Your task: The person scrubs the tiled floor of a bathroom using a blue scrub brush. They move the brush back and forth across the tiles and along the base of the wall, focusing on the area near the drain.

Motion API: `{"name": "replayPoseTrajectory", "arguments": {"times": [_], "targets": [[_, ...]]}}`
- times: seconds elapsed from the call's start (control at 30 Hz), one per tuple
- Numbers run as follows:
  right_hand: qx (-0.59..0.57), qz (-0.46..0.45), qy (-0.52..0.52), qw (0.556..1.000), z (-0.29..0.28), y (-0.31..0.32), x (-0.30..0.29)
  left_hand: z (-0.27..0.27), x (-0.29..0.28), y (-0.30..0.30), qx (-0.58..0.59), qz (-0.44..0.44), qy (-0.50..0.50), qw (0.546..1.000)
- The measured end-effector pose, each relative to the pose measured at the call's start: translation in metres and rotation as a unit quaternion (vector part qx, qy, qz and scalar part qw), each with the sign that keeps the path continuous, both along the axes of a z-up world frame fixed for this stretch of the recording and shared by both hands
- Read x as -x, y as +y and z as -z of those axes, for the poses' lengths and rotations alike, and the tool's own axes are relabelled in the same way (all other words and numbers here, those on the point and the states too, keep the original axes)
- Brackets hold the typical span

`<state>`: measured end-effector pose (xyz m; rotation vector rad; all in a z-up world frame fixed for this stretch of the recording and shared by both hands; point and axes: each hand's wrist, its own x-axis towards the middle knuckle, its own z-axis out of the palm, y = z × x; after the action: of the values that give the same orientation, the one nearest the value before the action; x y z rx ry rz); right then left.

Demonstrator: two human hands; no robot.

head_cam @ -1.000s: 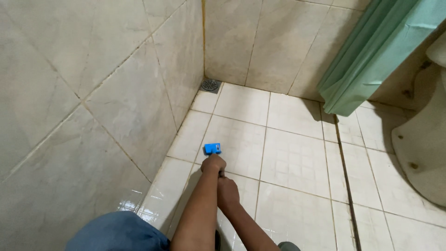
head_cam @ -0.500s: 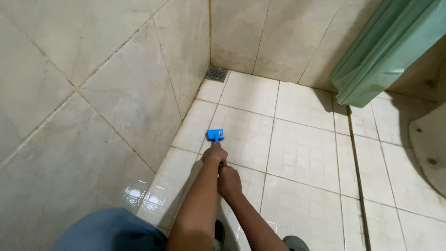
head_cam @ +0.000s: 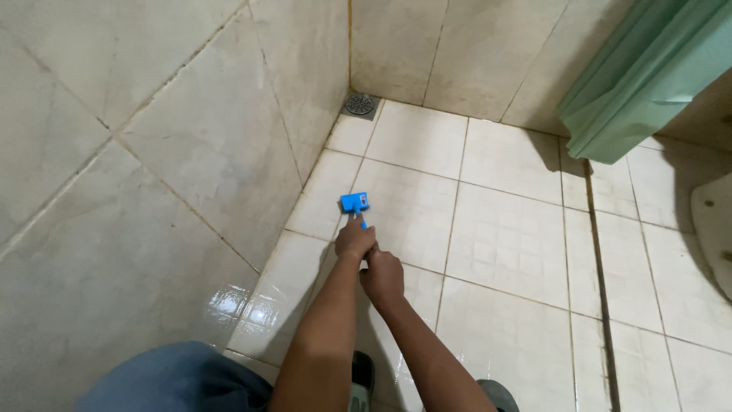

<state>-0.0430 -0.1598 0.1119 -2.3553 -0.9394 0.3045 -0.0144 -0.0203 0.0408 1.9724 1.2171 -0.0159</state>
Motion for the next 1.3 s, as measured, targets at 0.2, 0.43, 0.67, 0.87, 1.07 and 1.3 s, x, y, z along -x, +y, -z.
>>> {"name": "replayPoseTrajectory", "arguments": {"times": [0.2,0.43,0.67,0.87,1.07,1.3], "targets": [[0.026,-0.024,-0.037,0.999,-0.007,0.007,0.01,0.009,0.004,0.014,-0.039,-0.028,-0.074,0.996],[0.015,-0.062,-0.057,0.996,-0.01,0.002,0.009,0.087,-0.026,0.051,-0.041,0.077,-0.014,0.996],[0.05,-0.057,-0.018,0.997,-0.018,-0.006,0.01,0.049,-0.013,0.035,0.233,0.001,-0.031,0.972],[0.054,-0.067,-0.014,0.996,-0.011,-0.009,0.004,0.048,-0.012,0.03,0.136,0.064,0.037,0.988],[0.062,-0.072,0.005,0.995,-0.001,-0.003,0.004,0.043,-0.004,0.028,0.032,0.02,0.082,0.996],[0.072,-0.071,0.0,0.995,-0.009,0.003,0.01,0.06,-0.004,0.037,0.026,0.008,0.059,0.998]]}}
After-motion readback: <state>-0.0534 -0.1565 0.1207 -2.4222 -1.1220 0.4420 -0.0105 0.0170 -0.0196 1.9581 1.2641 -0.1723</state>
